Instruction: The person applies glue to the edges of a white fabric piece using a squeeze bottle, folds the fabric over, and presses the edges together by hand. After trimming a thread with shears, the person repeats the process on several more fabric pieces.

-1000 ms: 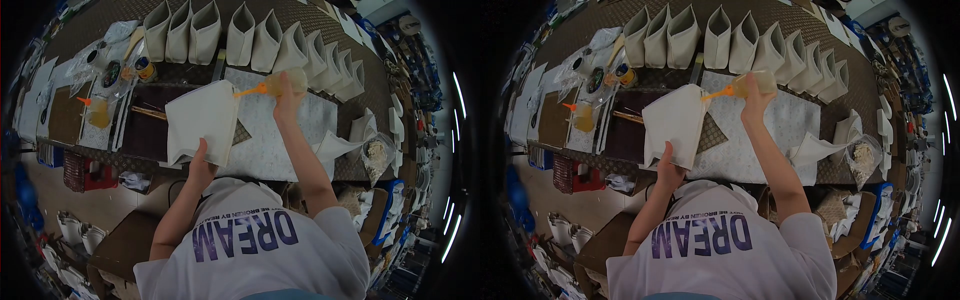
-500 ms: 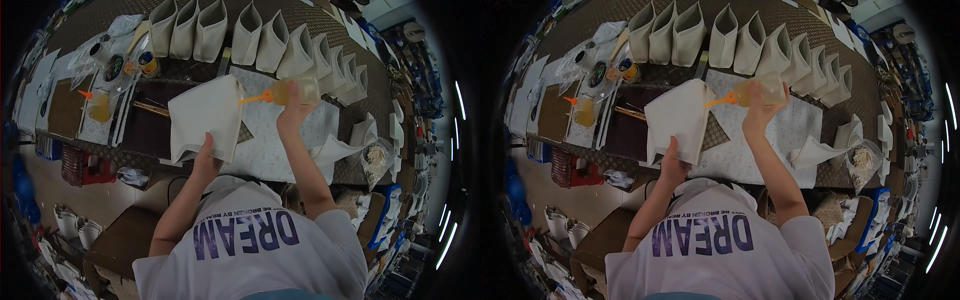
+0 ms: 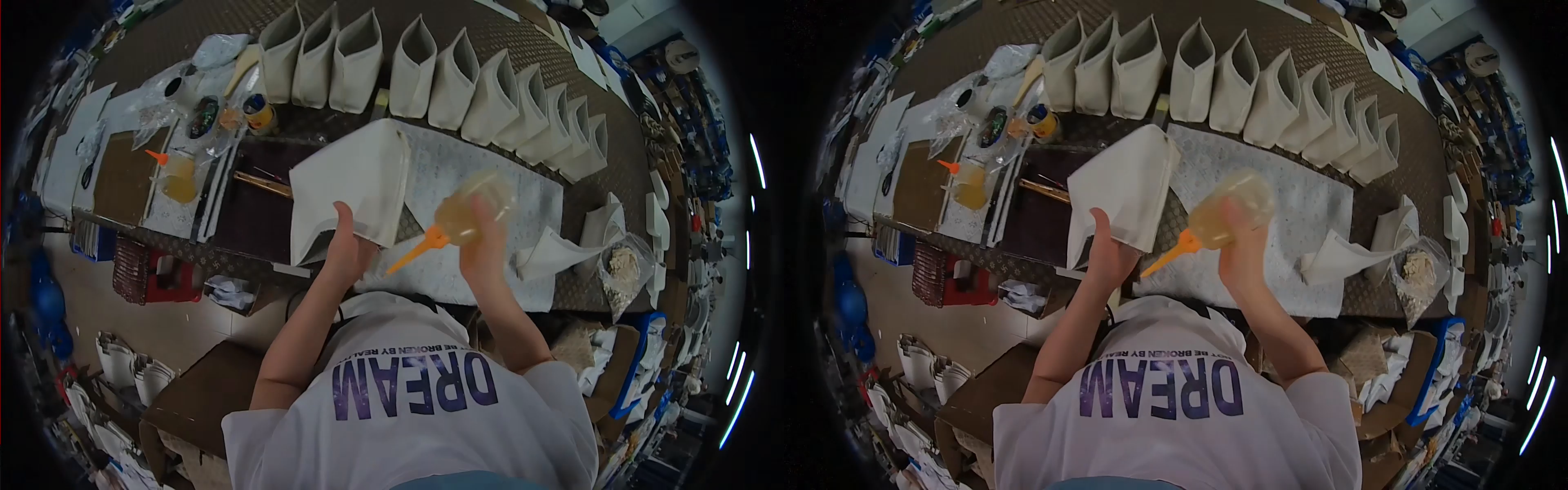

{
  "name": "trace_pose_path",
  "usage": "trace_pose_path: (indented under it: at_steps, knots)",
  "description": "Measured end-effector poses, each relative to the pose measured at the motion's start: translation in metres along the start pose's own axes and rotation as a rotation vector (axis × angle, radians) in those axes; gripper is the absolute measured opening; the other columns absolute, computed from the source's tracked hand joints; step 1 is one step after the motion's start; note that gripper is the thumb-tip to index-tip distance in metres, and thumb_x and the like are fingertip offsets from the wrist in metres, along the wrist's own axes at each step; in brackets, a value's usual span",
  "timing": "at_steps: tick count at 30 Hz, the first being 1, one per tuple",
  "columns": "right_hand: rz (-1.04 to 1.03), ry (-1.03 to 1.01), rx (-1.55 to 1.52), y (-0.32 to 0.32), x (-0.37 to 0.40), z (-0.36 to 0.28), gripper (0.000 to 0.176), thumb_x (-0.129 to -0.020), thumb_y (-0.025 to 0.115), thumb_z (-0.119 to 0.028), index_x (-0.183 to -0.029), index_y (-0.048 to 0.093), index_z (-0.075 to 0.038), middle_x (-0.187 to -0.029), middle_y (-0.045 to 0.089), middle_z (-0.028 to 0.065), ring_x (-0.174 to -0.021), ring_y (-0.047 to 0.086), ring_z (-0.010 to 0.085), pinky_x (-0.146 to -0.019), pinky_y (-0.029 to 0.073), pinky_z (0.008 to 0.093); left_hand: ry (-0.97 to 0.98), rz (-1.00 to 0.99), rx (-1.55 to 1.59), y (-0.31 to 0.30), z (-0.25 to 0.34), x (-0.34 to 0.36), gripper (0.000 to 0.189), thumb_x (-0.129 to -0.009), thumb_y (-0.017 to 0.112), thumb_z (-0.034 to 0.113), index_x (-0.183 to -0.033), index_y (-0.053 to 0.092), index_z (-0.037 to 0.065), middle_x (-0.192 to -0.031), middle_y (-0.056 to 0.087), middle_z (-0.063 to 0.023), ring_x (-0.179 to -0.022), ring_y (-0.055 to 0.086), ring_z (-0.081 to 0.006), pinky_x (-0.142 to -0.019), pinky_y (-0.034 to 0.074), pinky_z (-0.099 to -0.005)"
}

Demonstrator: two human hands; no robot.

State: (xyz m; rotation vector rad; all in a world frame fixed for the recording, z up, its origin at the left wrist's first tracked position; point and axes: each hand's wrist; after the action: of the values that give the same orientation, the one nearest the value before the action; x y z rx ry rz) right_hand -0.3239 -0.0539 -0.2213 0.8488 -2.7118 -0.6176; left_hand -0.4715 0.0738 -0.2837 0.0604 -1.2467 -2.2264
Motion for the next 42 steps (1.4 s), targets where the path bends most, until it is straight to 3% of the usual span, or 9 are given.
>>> trace_pose_path:
  at_steps: [2, 4, 6, 9, 10, 18, 21, 35, 42]
  knots:
    - [-0.016, 0.229, -0.389, -0.003, -0.018, -0.027, 0.046, -0.087, 0.063, -0.03, -0.121, 0.044, -0.006, -0.111, 0.056, 0.0099, -0.106, 0.055, 0.0239, -0.092, 0.045, 0.0377, 0.212, -0.196, -0.374, -0.039, 0.001, -0.017, 0.057, -0.094, 0.049, 0.033, -0.138, 0.031, 0.002, -0.134, 0.043, -0.0095, -0.124, 0.041, -0.0214, -0.103, 0.033, -0.0348]
    - [-0.012, 0.177, -0.43, -0.009, -0.038, -0.048, 0.043, -0.089, 0.06, -0.033, -0.118, 0.047, -0.005, -0.108, 0.058, 0.01, -0.101, 0.058, 0.0244, -0.089, 0.049, 0.0384, 0.317, -0.278, -0.634, -0.021, 0.041, -0.005, 0.061, -0.09, 0.058, 0.022, -0.139, 0.028, 0.001, -0.135, 0.042, -0.0112, -0.124, 0.041, -0.0207, -0.102, 0.034, -0.0358]
    - [0.019, 0.109, -0.403, -0.001, -0.047, -0.059, 0.043, -0.091, 0.058, -0.036, -0.117, 0.048, -0.004, -0.107, 0.059, 0.01, -0.099, 0.059, 0.0244, -0.087, 0.051, 0.0382, 0.211, -0.129, -1.025, -0.004, 0.073, 0.012, 0.068, -0.082, 0.065, 0.002, -0.139, 0.03, 0.002, -0.132, 0.046, -0.0122, -0.119, 0.045, -0.0178, -0.096, 0.039, -0.034]
    - [0.069, -0.007, -0.314, 0.014, -0.052, -0.069, 0.047, -0.09, 0.058, -0.039, -0.119, 0.045, -0.004, -0.111, 0.056, 0.0095, -0.103, 0.057, 0.0239, -0.088, 0.051, 0.0379, 0.402, 0.05, -0.904, -0.015, 0.085, -0.007, 0.049, -0.084, 0.063, 0.003, -0.129, 0.044, 0.002, -0.116, 0.056, -0.0091, -0.105, 0.053, -0.0133, -0.086, 0.042, -0.0279]
    - [0.067, -0.031, -0.312, 0.017, -0.055, -0.07, 0.05, -0.089, 0.059, -0.039, -0.121, 0.043, -0.004, -0.114, 0.055, 0.0091, -0.105, 0.056, 0.0239, -0.089, 0.05, 0.0387, 0.469, 0.082, -0.974, -0.017, 0.094, -0.013, 0.029, -0.085, 0.062, 0.004, -0.113, 0.054, 0.001, -0.096, 0.061, -0.0039, -0.086, 0.054, -0.0079, -0.076, 0.043, -0.023]
    - [-0.068, -0.128, -0.29, 0.044, -0.067, -0.083, 0.053, -0.089, 0.063, -0.032, -0.127, 0.037, -0.006, -0.119, 0.05, 0.0077, -0.107, 0.055, 0.0213, -0.089, 0.05, 0.0378, 0.488, 0.094, -1.104, 0.013, 0.13, -0.035, 0.018, -0.092, 0.055, 0.014, -0.104, 0.059, 0.0, -0.083, 0.056, 0.005, -0.076, 0.048, -0.0026, -0.069, 0.04, -0.0199]
    - [-0.031, -0.154, -0.299, 0.055, -0.062, -0.081, 0.052, -0.088, 0.064, -0.027, -0.127, 0.037, -0.007, -0.118, 0.05, 0.0074, -0.106, 0.055, 0.0206, -0.088, 0.05, 0.0373, 0.521, 0.117, -1.195, 0.001, 0.114, -0.046, 0.021, -0.088, 0.06, 0.017, -0.102, 0.06, 0.001, -0.072, 0.058, -0.0021, -0.063, 0.048, -0.0075, -0.06, 0.04, -0.0244]
    - [0.114, -0.134, -0.321, 0.041, -0.064, -0.066, 0.042, -0.088, 0.063, -0.03, -0.118, 0.046, -0.006, -0.111, 0.054, 0.0077, -0.105, 0.056, 0.0227, -0.089, 0.05, 0.0402, 0.638, 0.177, -1.11, -0.008, 0.107, -0.049, 0.023, -0.092, 0.054, 0.021, -0.1, 0.06, 0.001, -0.066, 0.055, -0.005, -0.058, 0.047, -0.0093, -0.055, 0.039, -0.0265]
    - [0.142, -0.005, -0.451, 0.0, -0.064, -0.067, 0.042, -0.086, 0.065, -0.033, -0.112, 0.049, -0.004, -0.106, 0.057, 0.0093, -0.097, 0.06, 0.0263, -0.082, 0.053, 0.0408, 0.64, 0.327, -1.198, -0.004, 0.115, -0.041, 0.021, -0.09, 0.058, 0.021, -0.099, 0.061, 0.002, -0.066, 0.058, -0.0076, -0.057, 0.05, -0.0136, -0.056, 0.04, -0.028]
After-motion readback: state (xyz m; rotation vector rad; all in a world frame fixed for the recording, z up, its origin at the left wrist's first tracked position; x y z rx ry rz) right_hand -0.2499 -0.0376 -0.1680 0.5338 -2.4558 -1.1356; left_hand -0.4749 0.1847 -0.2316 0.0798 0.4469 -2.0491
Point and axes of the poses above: each hand's wrist, its own x-axis away from the middle knuckle, its own y-axis out of the palm, z = x × y
